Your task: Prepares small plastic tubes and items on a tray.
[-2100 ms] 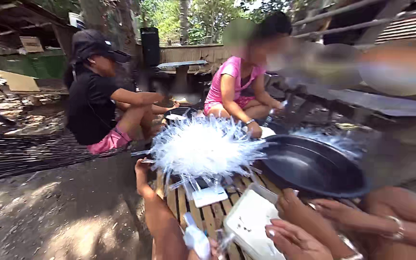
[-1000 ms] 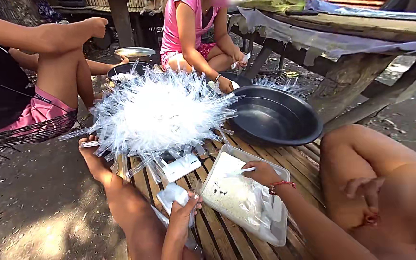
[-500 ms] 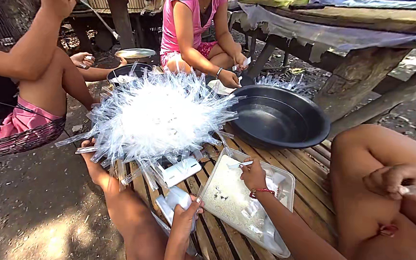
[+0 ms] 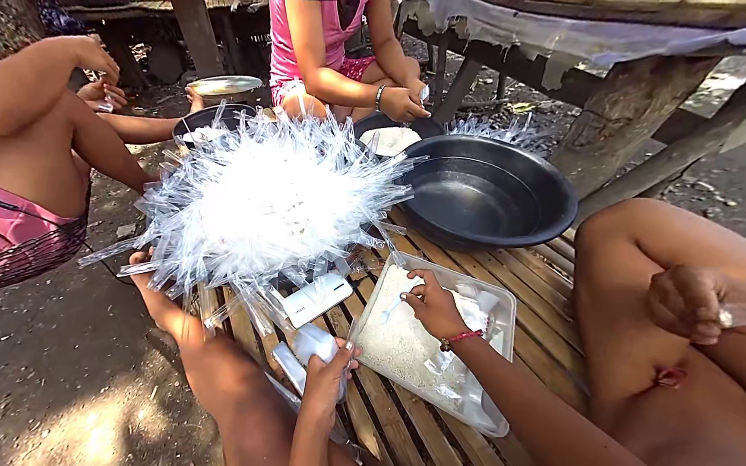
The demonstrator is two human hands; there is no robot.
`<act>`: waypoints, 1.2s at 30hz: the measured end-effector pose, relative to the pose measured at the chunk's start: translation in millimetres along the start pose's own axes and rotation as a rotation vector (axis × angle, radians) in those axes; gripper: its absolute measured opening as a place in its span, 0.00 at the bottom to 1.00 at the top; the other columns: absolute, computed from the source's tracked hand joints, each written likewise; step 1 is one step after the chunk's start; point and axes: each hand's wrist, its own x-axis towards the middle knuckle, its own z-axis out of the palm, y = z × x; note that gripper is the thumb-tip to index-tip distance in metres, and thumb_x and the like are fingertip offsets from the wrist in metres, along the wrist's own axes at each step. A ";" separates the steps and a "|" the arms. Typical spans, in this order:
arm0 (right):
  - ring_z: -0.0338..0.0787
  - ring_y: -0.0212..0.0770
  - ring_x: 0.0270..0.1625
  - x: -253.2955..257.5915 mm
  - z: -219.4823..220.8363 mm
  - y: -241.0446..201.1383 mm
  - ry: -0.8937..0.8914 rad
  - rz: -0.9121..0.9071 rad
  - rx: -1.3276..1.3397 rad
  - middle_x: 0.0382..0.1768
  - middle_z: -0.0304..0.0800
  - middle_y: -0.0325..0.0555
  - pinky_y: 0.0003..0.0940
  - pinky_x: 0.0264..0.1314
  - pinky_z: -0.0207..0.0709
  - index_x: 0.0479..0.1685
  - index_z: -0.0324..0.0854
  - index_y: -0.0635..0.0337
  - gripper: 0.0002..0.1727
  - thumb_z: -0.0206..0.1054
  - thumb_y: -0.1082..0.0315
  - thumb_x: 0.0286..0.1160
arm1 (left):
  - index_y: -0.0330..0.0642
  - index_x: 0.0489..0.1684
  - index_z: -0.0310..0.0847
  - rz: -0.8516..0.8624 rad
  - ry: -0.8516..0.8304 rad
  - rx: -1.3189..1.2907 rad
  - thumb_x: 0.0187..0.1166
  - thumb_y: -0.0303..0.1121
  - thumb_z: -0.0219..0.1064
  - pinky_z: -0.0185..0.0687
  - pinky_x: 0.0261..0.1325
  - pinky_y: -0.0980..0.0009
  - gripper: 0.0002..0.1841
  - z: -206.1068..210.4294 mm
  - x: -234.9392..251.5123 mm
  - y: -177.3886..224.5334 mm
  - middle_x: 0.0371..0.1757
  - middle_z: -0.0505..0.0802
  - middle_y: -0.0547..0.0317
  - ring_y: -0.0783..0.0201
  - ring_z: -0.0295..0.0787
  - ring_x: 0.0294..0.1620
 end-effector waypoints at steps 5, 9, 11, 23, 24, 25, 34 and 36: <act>0.82 0.48 0.37 2.0 11.3 12.8 0.017 0.195 0.097 0.46 0.86 0.64 0.44 0.47 0.75 0.86 0.54 0.70 0.30 0.58 0.78 0.87 | 0.35 0.42 0.75 0.025 -0.004 -0.004 0.86 0.19 0.56 0.78 0.31 0.83 0.04 -0.3 0.2 -1.5 0.29 0.91 0.61 0.77 0.85 0.26; 0.79 0.42 0.36 4.4 20.8 18.6 -0.034 0.289 0.207 0.49 0.85 0.62 0.38 0.45 0.72 0.87 0.52 0.68 0.30 0.56 0.78 0.88 | 0.34 0.39 0.77 0.071 -0.011 -0.010 0.82 0.16 0.58 0.78 0.31 0.85 0.05 -0.1 0.1 -3.1 0.29 0.91 0.62 0.78 0.85 0.26; 0.80 0.42 0.38 5.4 22.1 21.9 -0.019 0.305 0.246 0.51 0.86 0.64 0.38 0.45 0.72 0.87 0.52 0.68 0.30 0.57 0.78 0.87 | 0.34 0.38 0.78 0.107 -0.011 -0.003 0.81 0.15 0.59 0.77 0.31 0.85 0.06 -0.5 1.5 -4.8 0.30 0.91 0.63 0.79 0.84 0.26; 0.63 0.25 0.23 5.4 5.9 18.5 0.020 0.331 0.405 0.39 0.84 0.49 0.25 0.26 0.57 0.85 0.54 0.70 0.31 0.60 0.77 0.86 | 0.30 0.40 0.77 0.292 0.017 0.057 0.71 0.12 0.64 0.82 0.48 0.81 0.07 0.3 9.5 -17.7 0.31 0.87 0.66 0.79 0.85 0.35; 0.63 0.24 0.23 4.3 3.4 15.6 0.016 0.325 0.413 0.38 0.84 0.49 0.24 0.25 0.56 0.85 0.54 0.70 0.30 0.60 0.77 0.86 | 0.30 0.40 0.77 0.302 0.023 0.078 0.71 0.12 0.65 0.81 0.48 0.81 0.07 0.8 10.2 -18.8 0.30 0.87 0.67 0.79 0.84 0.35; 0.62 0.24 0.22 3.1 1.1 13.1 0.015 0.319 0.421 0.37 0.84 0.48 0.23 0.25 0.56 0.85 0.54 0.71 0.30 0.59 0.77 0.86 | 0.30 0.40 0.77 0.311 0.031 0.107 0.71 0.13 0.66 0.80 0.47 0.82 0.07 1.4 11.0 -19.8 0.30 0.86 0.67 0.80 0.83 0.35; 0.68 0.26 0.26 -0.4 -13.5 1.5 0.100 0.224 0.443 0.39 0.84 0.49 0.25 0.29 0.61 0.84 0.56 0.69 0.30 0.60 0.79 0.84 | 0.27 0.40 0.81 0.366 0.064 0.422 0.73 0.20 0.70 0.77 0.46 0.74 0.05 -1.5 13.0 -23.5 0.32 0.85 0.60 0.74 0.80 0.35; 0.83 0.43 0.42 4.0 -9.8 6.1 0.129 0.238 0.304 0.51 0.87 0.64 0.39 0.49 0.73 0.86 0.54 0.70 0.31 0.60 0.79 0.85 | 0.27 0.39 0.81 0.368 0.068 0.419 0.73 0.21 0.71 0.76 0.45 0.76 0.05 -1.4 11.0 -23.5 0.31 0.85 0.61 0.75 0.79 0.35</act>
